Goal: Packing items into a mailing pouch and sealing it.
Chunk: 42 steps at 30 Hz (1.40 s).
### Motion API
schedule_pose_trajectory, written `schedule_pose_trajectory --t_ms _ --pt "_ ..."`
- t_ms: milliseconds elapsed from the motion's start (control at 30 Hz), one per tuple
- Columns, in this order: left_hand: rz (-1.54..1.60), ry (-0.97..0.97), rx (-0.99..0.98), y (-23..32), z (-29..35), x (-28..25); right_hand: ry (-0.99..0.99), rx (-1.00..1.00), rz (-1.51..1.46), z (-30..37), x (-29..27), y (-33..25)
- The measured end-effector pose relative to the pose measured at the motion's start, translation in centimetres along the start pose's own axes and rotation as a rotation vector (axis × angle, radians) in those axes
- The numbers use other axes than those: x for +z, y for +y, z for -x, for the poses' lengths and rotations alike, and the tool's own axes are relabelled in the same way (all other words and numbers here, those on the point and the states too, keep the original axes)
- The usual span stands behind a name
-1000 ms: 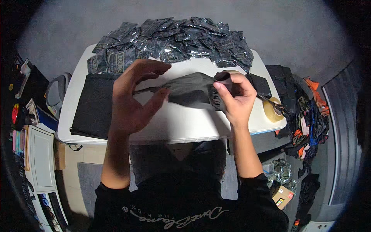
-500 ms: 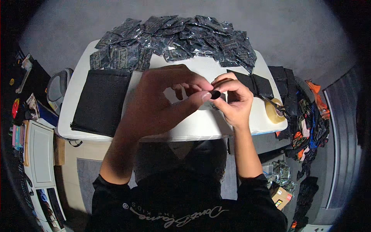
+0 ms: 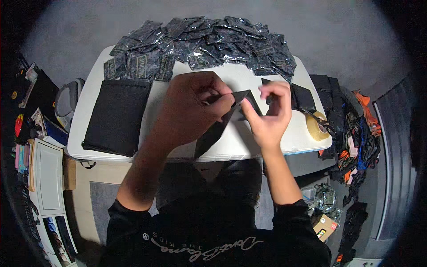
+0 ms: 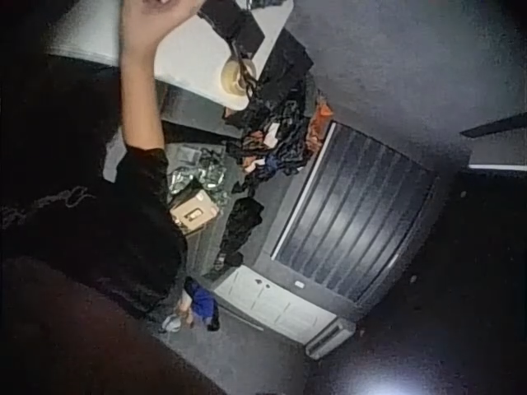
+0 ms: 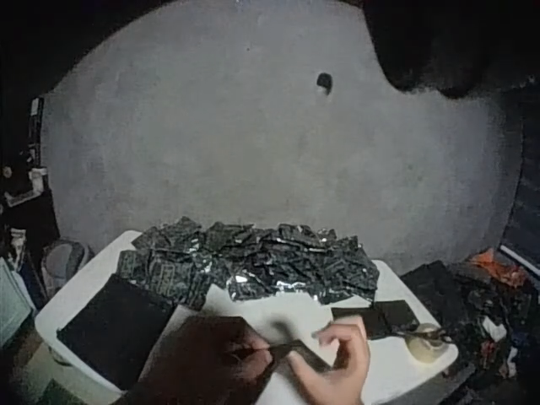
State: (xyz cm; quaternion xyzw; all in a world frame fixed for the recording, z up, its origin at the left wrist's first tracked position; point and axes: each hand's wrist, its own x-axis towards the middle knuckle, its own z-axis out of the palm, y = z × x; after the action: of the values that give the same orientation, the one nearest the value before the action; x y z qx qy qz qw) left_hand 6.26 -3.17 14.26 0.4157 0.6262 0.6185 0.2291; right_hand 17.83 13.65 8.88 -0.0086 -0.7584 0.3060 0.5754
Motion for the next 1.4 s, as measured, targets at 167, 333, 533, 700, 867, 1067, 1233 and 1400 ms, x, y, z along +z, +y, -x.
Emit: schedule_pose_trajectory --t_ms 167,333,533,700,867,1067,1233,1400 --pt "0.12 0.035 0.027 -1.5 0.0 0.7 -0.256 0.434 -0.367 1.3 -0.4 -2.8" --pt "0.103 0.037 -0.027 -0.7 0.2 0.7 -0.316 0.447 -0.417 0.9 -0.6 -2.7" --pt "0.058 0.011 -0.001 -1.0 0.0 0.5 -0.329 0.411 -0.362 0.4 -0.5 -3.2" --pt "-0.015 0.001 0.028 -1.4 -0.2 0.1 -0.329 0.448 -0.311 -0.4 -0.6 -3.9" --pt "0.005 -0.006 0.037 -1.1 -0.1 0.0 -0.359 0.46 -0.323 -0.4 -0.8 -3.9" --pt "-0.022 0.001 0.073 -1.5 -0.1 0.2 -0.383 0.542 -0.334 -0.4 -0.9 -3.6" --pt "-0.047 -0.002 0.044 -1.2 -0.1 0.1 -0.399 0.559 -0.391 -0.6 -1.2 -3.3" --pt "-0.08 -0.028 0.081 -1.2 -0.1 -0.1 -0.419 0.529 -0.432 -0.5 -1.3 -3.1"
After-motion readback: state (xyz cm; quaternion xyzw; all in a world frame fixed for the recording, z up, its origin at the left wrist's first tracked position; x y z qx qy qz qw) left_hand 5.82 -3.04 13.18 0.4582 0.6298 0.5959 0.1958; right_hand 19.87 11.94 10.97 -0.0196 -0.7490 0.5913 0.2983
